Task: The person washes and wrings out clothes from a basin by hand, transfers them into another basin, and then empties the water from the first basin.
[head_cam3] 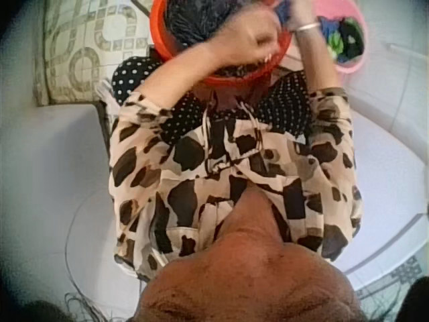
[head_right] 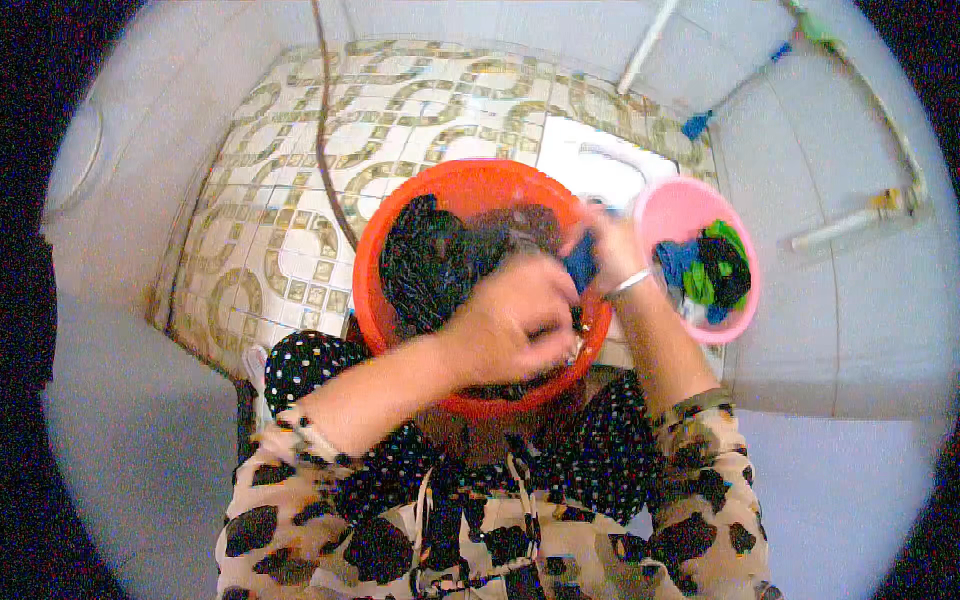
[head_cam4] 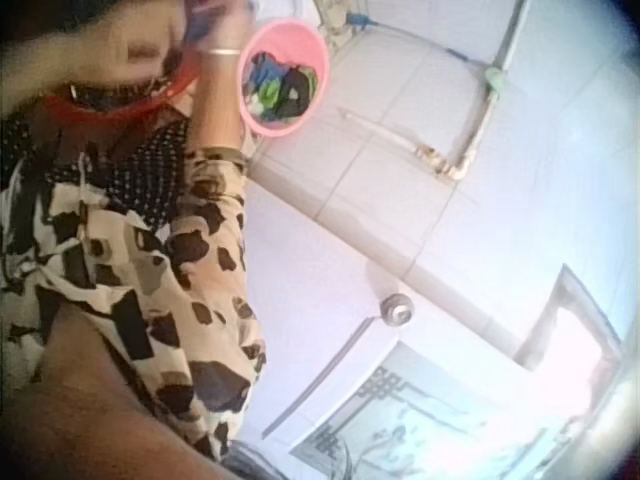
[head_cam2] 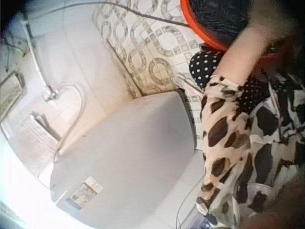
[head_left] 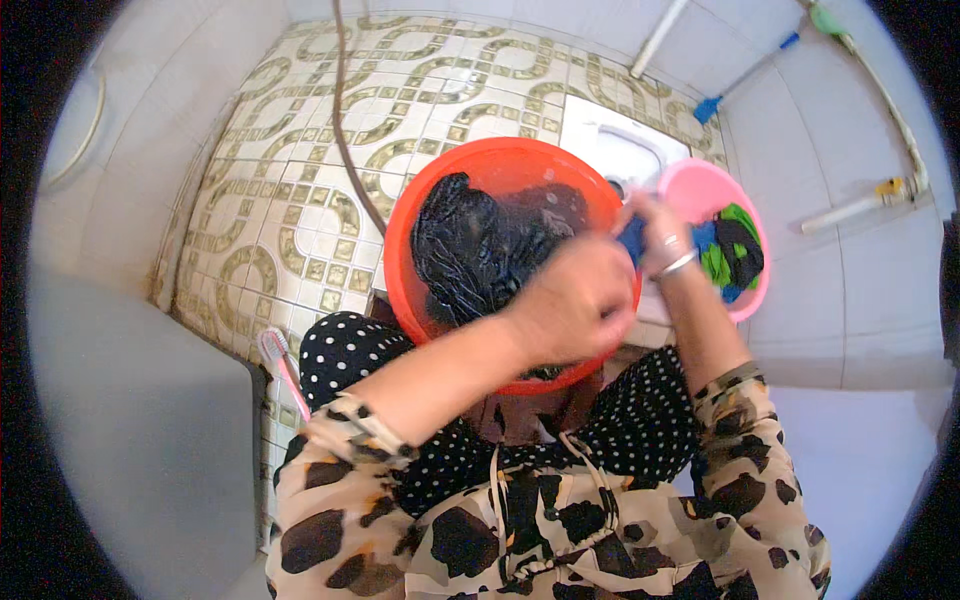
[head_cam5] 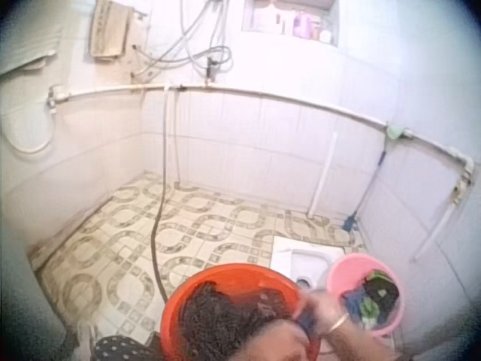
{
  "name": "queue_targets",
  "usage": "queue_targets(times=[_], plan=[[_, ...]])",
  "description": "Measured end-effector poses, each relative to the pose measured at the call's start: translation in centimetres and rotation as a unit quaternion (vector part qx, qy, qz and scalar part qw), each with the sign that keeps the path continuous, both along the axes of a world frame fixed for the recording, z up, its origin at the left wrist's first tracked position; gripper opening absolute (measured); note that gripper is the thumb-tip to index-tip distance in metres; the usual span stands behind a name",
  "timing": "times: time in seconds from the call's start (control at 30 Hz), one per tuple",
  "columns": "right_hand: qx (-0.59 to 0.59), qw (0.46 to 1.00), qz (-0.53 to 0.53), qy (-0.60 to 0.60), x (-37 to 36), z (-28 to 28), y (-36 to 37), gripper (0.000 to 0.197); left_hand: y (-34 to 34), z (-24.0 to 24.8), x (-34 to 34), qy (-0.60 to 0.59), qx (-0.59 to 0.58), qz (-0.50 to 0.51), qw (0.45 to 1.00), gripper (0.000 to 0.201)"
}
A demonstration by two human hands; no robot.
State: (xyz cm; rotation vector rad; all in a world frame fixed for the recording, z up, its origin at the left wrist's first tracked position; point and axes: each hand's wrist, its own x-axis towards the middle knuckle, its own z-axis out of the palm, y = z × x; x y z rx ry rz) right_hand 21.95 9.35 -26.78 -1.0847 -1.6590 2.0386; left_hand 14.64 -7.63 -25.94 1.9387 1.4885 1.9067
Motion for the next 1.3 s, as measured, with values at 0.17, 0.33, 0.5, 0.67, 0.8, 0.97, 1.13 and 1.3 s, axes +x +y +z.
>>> queue_targets(times=[0.17,0.33,0.5,0.67,0.8,0.97,1.13,1.3], plan=[[-0.089,0.925,-0.335,0.153,7.9,1.3,9.0,0.022,-4.2,2.4,-6.1,0.202,-0.642,0.055,0.737,0.031],[-0.086,0.854,-0.466,0.215,12.3,-2.4,13.7,0.029,-6.3,-3.5,-1.8,0.317,-0.766,-0.053,0.556,0.040],[-0.131,0.786,-0.528,0.293,14.1,-5.7,15.1,0.030,-8.4,-6.7,-1.6,0.298,-0.774,-0.017,0.559,0.032],[-0.139,0.761,-0.479,0.415,15.5,-6.8,17.1,0.030,-8.4,-8.2,-5.5,0.326,-0.735,0.061,0.591,0.024],[-0.127,0.778,-0.465,0.403,15.0,-5.4,15.5,0.029,-6.6,-9.6,-7.9,0.352,-0.725,0.092,0.585,0.023],[-0.127,0.785,-0.463,0.391,15.0,-6.0,15.9,0.025,-6.3,-11.4,-12.1,0.422,-0.650,0.198,0.600,0.020],[-0.122,0.784,-0.450,0.411,15.4,-5.5,15.8,0.020,-5.5,-12.2,-13.0,0.441,-0.595,0.276,0.613,0.018],[-0.113,0.797,-0.432,0.407,15.2,-5.8,16.2,0.020,-3.8,-10.7,-13.6,0.388,-0.723,0.199,0.536,0.020]])
